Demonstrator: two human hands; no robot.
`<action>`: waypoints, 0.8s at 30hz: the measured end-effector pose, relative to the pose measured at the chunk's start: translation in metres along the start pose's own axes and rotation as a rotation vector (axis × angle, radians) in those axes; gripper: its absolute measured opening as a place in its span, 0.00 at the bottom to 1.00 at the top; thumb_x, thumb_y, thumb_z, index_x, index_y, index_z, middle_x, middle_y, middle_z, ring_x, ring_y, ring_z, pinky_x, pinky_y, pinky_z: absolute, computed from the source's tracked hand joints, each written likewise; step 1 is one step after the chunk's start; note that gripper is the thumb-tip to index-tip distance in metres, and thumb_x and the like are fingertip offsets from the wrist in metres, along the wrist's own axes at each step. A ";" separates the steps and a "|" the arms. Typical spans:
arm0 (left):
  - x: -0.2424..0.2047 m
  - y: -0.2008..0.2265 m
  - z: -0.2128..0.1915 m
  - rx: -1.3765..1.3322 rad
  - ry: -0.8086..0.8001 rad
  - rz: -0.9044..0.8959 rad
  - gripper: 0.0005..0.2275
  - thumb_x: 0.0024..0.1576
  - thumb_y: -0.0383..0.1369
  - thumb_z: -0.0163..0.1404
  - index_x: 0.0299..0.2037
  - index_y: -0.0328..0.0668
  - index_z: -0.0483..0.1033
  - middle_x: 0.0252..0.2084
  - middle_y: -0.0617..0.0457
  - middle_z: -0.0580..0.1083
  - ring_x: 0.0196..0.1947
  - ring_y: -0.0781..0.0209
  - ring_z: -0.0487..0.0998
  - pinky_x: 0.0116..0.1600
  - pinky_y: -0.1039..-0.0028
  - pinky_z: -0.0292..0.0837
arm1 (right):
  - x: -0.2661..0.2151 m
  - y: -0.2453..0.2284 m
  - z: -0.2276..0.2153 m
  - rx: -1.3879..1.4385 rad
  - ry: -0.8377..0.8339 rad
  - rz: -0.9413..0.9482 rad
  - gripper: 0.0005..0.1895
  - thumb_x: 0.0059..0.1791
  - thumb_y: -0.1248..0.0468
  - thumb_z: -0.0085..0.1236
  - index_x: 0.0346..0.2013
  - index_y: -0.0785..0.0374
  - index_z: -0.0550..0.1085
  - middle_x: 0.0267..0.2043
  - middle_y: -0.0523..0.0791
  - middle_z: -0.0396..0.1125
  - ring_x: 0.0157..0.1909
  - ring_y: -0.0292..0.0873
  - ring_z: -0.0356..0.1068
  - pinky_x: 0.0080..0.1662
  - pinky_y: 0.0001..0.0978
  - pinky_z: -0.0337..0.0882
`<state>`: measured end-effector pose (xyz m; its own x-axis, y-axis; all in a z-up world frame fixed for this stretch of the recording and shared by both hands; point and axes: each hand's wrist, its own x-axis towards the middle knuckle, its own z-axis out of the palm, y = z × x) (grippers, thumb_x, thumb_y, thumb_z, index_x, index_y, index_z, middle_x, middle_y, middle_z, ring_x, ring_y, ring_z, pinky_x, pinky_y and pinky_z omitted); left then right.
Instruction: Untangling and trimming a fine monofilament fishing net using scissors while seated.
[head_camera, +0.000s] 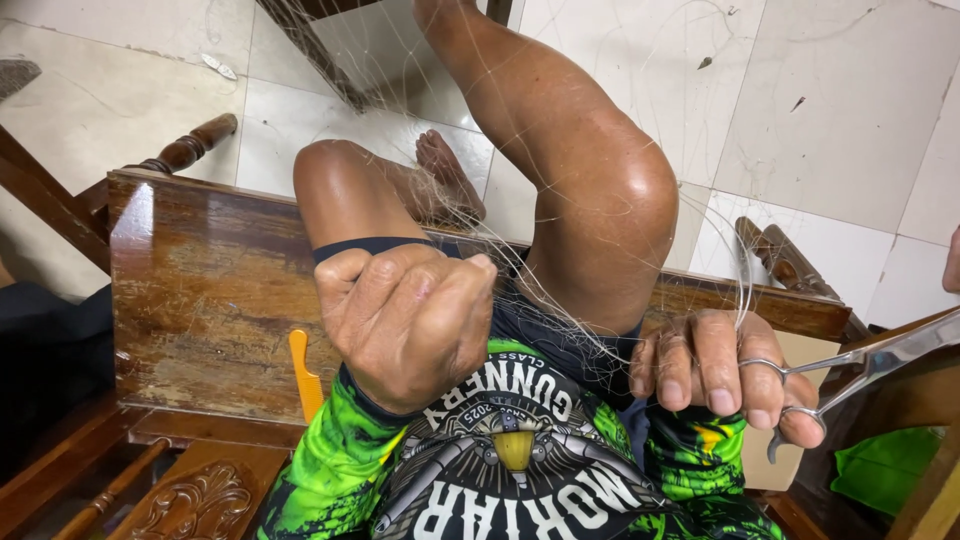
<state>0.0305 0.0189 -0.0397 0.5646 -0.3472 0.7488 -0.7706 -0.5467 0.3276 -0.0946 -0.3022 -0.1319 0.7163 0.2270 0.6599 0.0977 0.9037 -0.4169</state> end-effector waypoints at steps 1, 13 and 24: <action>0.004 0.001 -0.002 0.028 -0.022 0.017 0.08 0.74 0.23 0.65 0.55 0.48 0.82 0.35 0.63 0.81 0.36 0.59 0.86 0.55 0.59 0.61 | 0.000 -0.001 -0.002 -0.004 -0.018 0.014 0.24 0.60 0.47 0.80 0.63 0.60 0.91 0.67 0.50 0.80 0.73 0.63 0.81 0.70 0.69 0.83; -0.004 0.012 0.001 0.098 -0.048 -0.041 0.10 0.77 0.27 0.58 0.62 0.57 0.89 0.48 0.61 0.82 0.46 0.55 0.88 0.54 0.57 0.72 | -0.004 0.008 -0.011 0.044 -0.082 -0.085 0.33 0.59 0.41 0.80 0.68 0.63 0.89 0.68 0.51 0.77 0.75 0.65 0.78 0.73 0.68 0.80; 0.009 0.007 -0.005 0.202 -0.136 0.111 0.10 0.82 0.35 0.53 0.56 0.61 0.92 0.62 0.66 0.92 0.53 0.60 0.88 0.58 0.64 0.60 | 0.000 0.008 0.002 0.023 -0.004 -0.018 0.25 0.60 0.46 0.80 0.63 0.61 0.92 0.66 0.50 0.80 0.70 0.62 0.83 0.68 0.67 0.85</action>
<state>0.0286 0.0161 -0.0279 0.5247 -0.5055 0.6850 -0.7631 -0.6359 0.1154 -0.0954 -0.2946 -0.1340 0.7115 0.2125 0.6698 0.0946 0.9155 -0.3910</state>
